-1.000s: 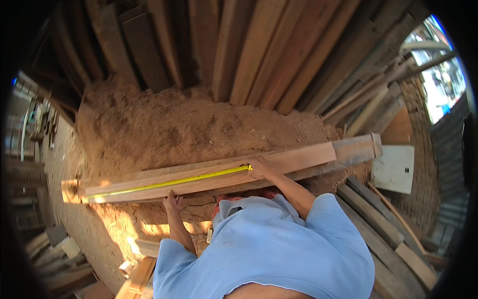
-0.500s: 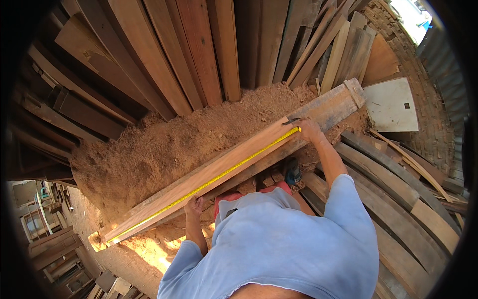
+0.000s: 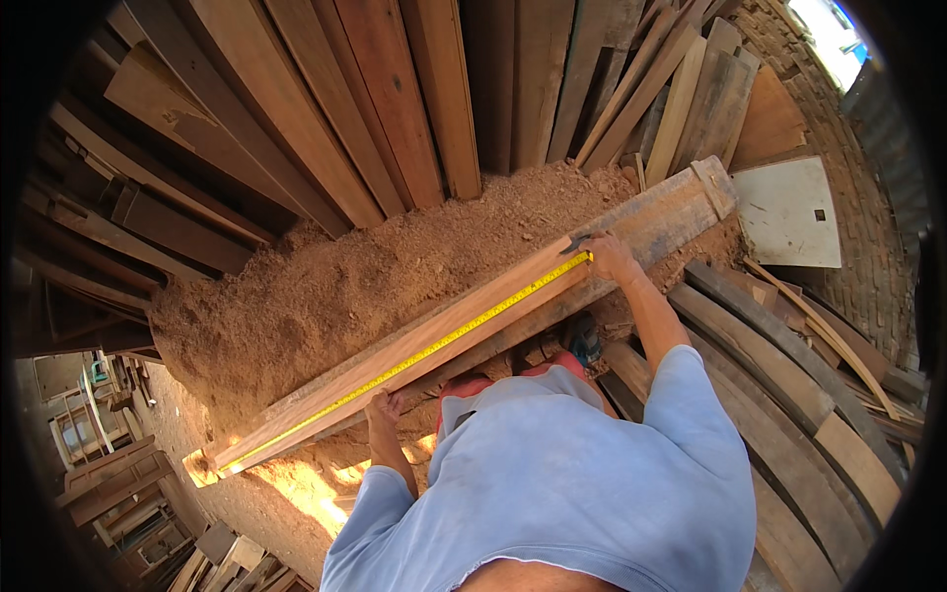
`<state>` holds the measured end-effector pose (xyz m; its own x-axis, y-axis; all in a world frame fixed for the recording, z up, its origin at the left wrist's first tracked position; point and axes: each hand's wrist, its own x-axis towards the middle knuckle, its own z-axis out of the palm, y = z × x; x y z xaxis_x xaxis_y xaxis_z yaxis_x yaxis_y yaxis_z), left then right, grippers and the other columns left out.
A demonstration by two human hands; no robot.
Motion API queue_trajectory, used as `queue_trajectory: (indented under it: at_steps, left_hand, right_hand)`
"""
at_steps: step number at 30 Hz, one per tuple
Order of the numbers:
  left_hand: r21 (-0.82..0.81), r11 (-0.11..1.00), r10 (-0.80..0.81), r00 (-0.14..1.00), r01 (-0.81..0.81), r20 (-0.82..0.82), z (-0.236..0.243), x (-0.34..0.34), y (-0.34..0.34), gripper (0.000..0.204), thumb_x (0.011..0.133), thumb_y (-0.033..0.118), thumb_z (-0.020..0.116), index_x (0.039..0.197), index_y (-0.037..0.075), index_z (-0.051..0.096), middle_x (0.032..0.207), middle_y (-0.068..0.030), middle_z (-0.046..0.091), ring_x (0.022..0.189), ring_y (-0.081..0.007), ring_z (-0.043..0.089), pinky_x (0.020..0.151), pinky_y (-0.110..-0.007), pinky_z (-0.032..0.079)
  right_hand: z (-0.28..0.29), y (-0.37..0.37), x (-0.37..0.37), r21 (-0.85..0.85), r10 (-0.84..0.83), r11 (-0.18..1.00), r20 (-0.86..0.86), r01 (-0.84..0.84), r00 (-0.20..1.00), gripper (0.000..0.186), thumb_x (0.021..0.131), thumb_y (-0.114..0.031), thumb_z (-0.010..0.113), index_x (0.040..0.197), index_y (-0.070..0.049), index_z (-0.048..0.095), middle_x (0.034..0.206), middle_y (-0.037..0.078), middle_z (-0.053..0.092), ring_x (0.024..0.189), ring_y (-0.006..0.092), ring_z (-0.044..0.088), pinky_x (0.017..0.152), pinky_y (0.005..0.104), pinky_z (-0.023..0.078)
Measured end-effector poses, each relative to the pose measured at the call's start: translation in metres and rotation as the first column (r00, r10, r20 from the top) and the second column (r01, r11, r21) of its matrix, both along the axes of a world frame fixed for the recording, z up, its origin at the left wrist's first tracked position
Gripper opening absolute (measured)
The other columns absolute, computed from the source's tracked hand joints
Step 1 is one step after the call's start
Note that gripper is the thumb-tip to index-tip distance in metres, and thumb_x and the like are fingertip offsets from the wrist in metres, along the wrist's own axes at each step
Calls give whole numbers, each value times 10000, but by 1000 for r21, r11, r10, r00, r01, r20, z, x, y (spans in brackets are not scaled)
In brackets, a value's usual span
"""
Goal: The person uses a handheld electric router to smooth the edges of a long wooden plank. They measure the plank with a tape measure, flip it over to work on different sides, and move it around the sawdust-covered floor of the workshop.
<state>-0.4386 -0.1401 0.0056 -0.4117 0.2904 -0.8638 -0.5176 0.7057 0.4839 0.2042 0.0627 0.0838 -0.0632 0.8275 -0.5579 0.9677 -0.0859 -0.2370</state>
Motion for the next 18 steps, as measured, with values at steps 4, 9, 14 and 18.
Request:
queue_trajectory:
  at_steps: [4, 9, 14, 18]
  left_hand:
    - [-49, 998, 40, 999, -38, 36, -2, 0, 5, 214, 1004, 186, 634, 1179, 78, 577, 1108, -145, 613, 1024, -319, 634, 838, -474, 585]
    - [-114, 992, 47, 999, -45, 13, 0, 1, 5, 185, 1048, 256, 591, 1196, 145, 591, 1063, -88, 682, 909, -246, 669, 780, -455, 577]
    - [-136, 989, 66, 998, -67, -9, -3, 1, 7, 182, 1049, 262, 594, 1186, 143, 590, 1116, -110, 668, 888, -247, 666, 777, -462, 573]
    - [-38, 999, 37, 996, -34, 82, 0, 0, -1, 236, 1031, 291, 606, 1212, 140, 582, 1190, -110, 650, 965, -240, 645, 821, -458, 560]
  right_hand:
    - [-7, -4, 7, 49, -1, 999, -12, 1, 1000, 490, 775, -139, 828, 1251, -168, 716, 1391, 169, 587, 1334, 376, 510, 1156, 493, 405]
    - [20, 0, -9, -10, -17, 1000, 30, 18, 999, 461, 845, -126, 755, 1298, -188, 691, 1417, 138, 595, 1358, 356, 518, 1148, 474, 433]
    - [18, -3, -10, 13, 8, 1000, 52, -9, 999, 460, 862, -150, 741, 1315, -184, 675, 1399, 139, 613, 1387, 350, 496, 1116, 490, 458]
    - [12, -6, -17, -61, 45, 997, 149, -37, 988, 500, 865, -159, 733, 1356, -202, 646, 1394, 116, 633, 1335, 343, 557, 1057, 492, 494]
